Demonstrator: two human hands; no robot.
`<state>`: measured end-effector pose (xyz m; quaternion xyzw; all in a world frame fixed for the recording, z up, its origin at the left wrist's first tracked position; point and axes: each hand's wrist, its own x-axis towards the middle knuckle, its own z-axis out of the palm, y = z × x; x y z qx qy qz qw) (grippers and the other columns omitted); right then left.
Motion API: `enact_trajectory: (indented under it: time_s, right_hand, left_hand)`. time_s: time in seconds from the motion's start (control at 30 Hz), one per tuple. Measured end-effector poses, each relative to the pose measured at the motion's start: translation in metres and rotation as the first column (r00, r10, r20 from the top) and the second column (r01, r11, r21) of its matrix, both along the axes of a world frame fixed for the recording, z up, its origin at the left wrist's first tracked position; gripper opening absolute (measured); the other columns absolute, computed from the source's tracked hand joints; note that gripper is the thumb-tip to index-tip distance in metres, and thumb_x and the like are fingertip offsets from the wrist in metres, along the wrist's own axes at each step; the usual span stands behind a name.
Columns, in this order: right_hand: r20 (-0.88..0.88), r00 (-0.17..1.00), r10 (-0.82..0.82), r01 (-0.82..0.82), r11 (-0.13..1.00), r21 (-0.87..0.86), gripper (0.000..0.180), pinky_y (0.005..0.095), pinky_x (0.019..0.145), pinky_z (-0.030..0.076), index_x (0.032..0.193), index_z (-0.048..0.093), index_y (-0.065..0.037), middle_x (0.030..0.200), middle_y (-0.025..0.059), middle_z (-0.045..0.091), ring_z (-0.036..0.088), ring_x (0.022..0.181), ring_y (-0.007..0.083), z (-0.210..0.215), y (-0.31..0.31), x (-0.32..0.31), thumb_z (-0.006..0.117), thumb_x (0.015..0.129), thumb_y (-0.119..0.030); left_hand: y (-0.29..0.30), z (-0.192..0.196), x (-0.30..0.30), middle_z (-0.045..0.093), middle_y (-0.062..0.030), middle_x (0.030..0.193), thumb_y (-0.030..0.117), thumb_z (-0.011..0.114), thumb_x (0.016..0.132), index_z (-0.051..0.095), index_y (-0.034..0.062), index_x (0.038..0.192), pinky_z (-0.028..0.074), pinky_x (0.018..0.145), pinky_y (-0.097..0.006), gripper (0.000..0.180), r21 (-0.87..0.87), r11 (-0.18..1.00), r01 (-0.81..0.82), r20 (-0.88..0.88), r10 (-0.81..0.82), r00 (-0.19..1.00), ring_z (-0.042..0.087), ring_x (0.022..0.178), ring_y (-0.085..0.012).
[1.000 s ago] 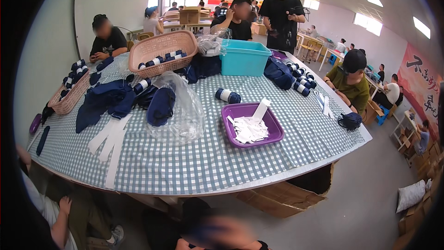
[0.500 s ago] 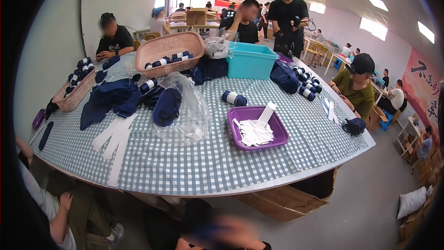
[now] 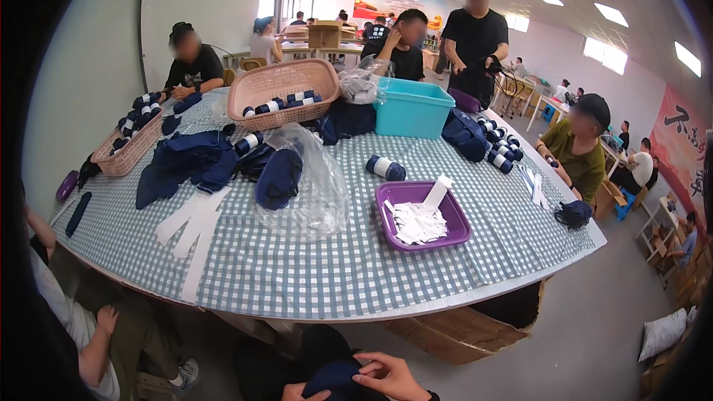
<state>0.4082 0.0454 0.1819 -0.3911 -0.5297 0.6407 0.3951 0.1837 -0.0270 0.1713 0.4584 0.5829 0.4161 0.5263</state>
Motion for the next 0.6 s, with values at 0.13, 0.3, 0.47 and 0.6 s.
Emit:
enact_trajectory:
  time_s: [0.13,0.3,0.47,0.6]
  right_hand:
    - [0.007,1.000,0.005,-0.006,1.000,0.028,0.042,0.0246,0.072,0.052,0.126,0.062,0.001,0.085,0.0021,0.069,0.061,0.077,0.0074,-0.004,0.001,-0.001,0.077,0.088,-0.007]
    - [-0.025,1.000,0.007,-0.006,1.000,0.031,0.041,0.0252,0.073,0.053,0.125,0.061,0.002,0.087,0.0046,0.071,0.063,0.078,0.0082,0.001,0.002,0.001,0.076,0.088,-0.007]
    - [-0.012,1.000,-0.018,0.019,0.998,0.066,0.042,0.0257,0.072,0.054,0.126,0.061,0.002,0.089,0.0057,0.072,0.064,0.079,0.0095,-0.004,0.002,0.005,0.076,0.088,-0.006]
    - [0.025,0.999,0.026,-0.027,0.998,0.048,0.042,0.0321,0.078,0.054,0.128,0.061,0.001,0.096,0.0109,0.072,0.067,0.086,0.0167,-0.001,0.004,0.005,0.069,0.095,-0.024]
  left_hand:
    - [-0.001,0.000,0.000,0.072,-0.0126,0.078,0.016,0.075,0.086,0.069,-0.0079,0.092,0.051,0.066,-0.033,0.025,0.026,0.999,-0.021,0.000,0.021,1.000,0.063,0.071,-0.0125]
    - [-0.001,0.003,-0.003,0.071,-0.0148,0.076,0.016,0.075,0.086,0.069,-0.0078,0.090,0.050,0.065,-0.034,0.025,0.052,0.997,-0.052,-0.004,0.052,0.999,0.063,0.070,-0.0130]
    - [-0.003,-0.003,-0.005,0.072,-0.0171,0.078,0.017,0.076,0.086,0.070,-0.0078,0.090,0.051,0.066,-0.035,0.026,0.088,0.994,-0.067,-0.036,0.071,0.997,0.067,0.070,-0.0190]
    - [-0.005,0.007,-0.007,0.073,-0.0198,0.084,0.018,0.076,0.086,0.071,-0.0080,0.093,0.052,0.070,-0.036,0.027,0.034,0.995,-0.091,-0.112,0.094,0.989,0.070,0.076,-0.0229]
